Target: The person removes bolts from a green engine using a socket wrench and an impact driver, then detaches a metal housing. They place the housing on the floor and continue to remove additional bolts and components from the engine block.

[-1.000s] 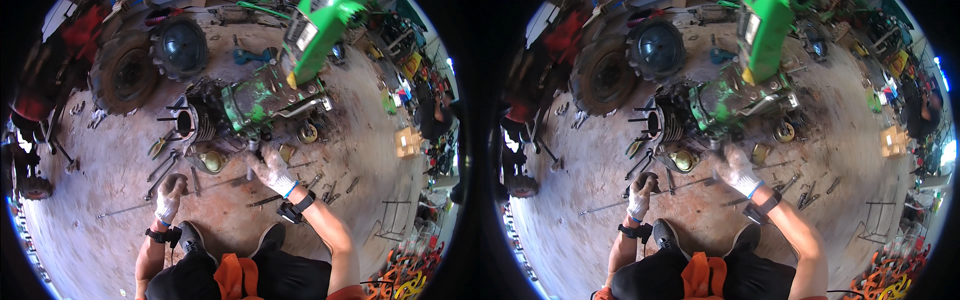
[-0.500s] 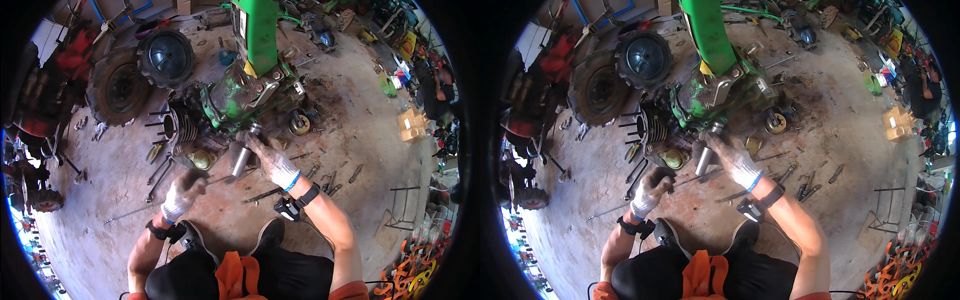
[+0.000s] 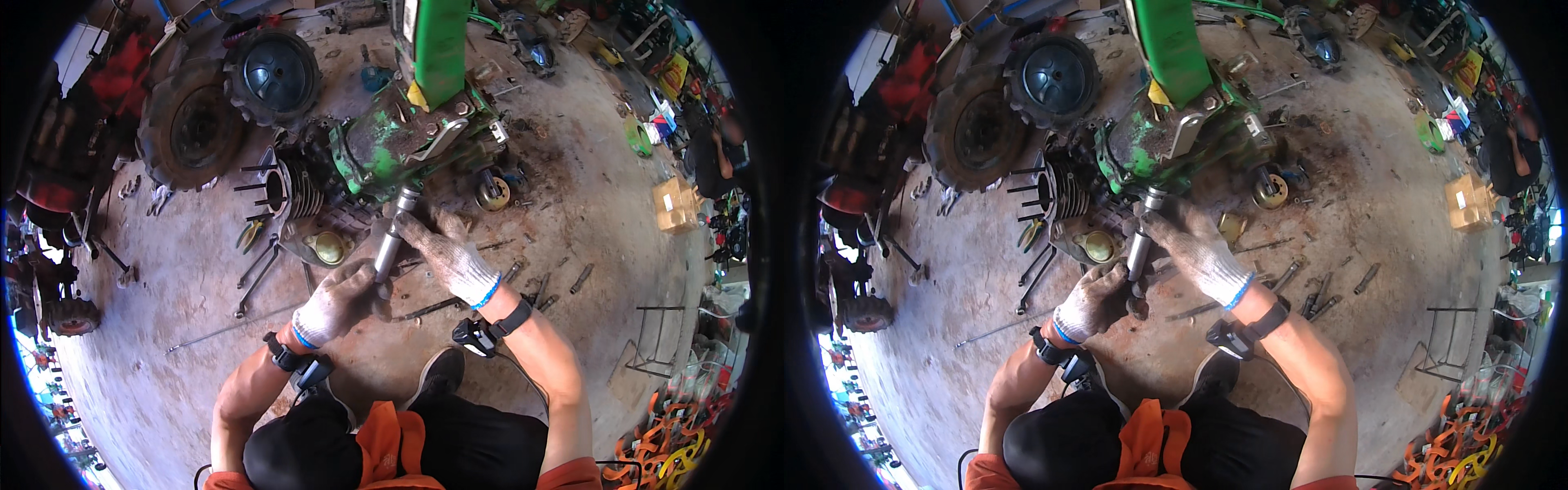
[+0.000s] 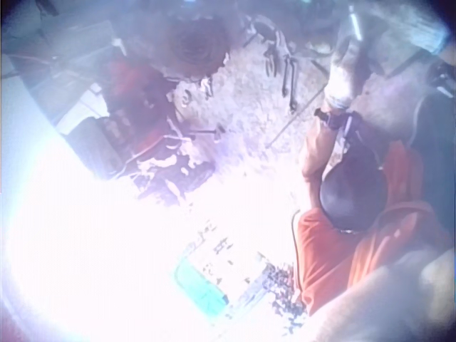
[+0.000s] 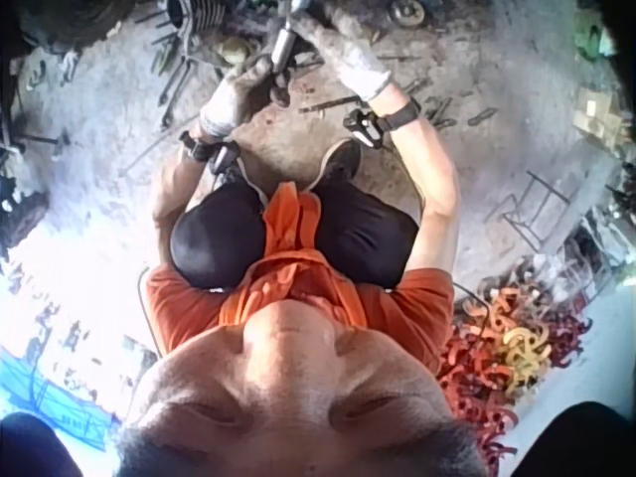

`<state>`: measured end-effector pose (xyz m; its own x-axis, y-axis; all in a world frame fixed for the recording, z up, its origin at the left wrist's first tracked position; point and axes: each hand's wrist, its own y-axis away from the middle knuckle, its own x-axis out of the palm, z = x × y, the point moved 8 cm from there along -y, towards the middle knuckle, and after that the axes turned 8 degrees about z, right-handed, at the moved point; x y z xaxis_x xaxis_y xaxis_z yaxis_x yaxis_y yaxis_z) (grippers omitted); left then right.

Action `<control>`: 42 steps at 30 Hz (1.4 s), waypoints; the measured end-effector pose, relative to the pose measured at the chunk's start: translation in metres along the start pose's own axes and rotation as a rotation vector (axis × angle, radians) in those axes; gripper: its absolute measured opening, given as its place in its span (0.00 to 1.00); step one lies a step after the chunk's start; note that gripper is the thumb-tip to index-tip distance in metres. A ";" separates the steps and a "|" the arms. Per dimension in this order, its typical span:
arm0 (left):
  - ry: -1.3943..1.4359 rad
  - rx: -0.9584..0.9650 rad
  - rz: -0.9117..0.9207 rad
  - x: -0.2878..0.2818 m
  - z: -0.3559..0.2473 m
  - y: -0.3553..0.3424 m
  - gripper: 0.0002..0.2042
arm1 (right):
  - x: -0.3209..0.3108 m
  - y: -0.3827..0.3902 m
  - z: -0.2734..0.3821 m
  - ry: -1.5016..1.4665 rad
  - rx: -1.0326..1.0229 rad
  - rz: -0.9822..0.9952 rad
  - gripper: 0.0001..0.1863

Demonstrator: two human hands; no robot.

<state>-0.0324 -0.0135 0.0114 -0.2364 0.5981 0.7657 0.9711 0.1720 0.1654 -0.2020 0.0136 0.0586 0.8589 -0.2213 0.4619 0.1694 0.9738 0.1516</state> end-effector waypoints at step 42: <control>-1.268 0.048 -0.099 0.034 -0.059 0.030 0.18 | -0.017 -0.009 0.057 0.400 -0.265 -0.028 0.05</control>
<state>-0.0095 -0.0344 0.0788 -0.1987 0.9026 -0.3818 0.9517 0.2708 0.1449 -0.2459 0.0052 0.0993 0.9620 -0.2609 0.0809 0.2679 0.9590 -0.0927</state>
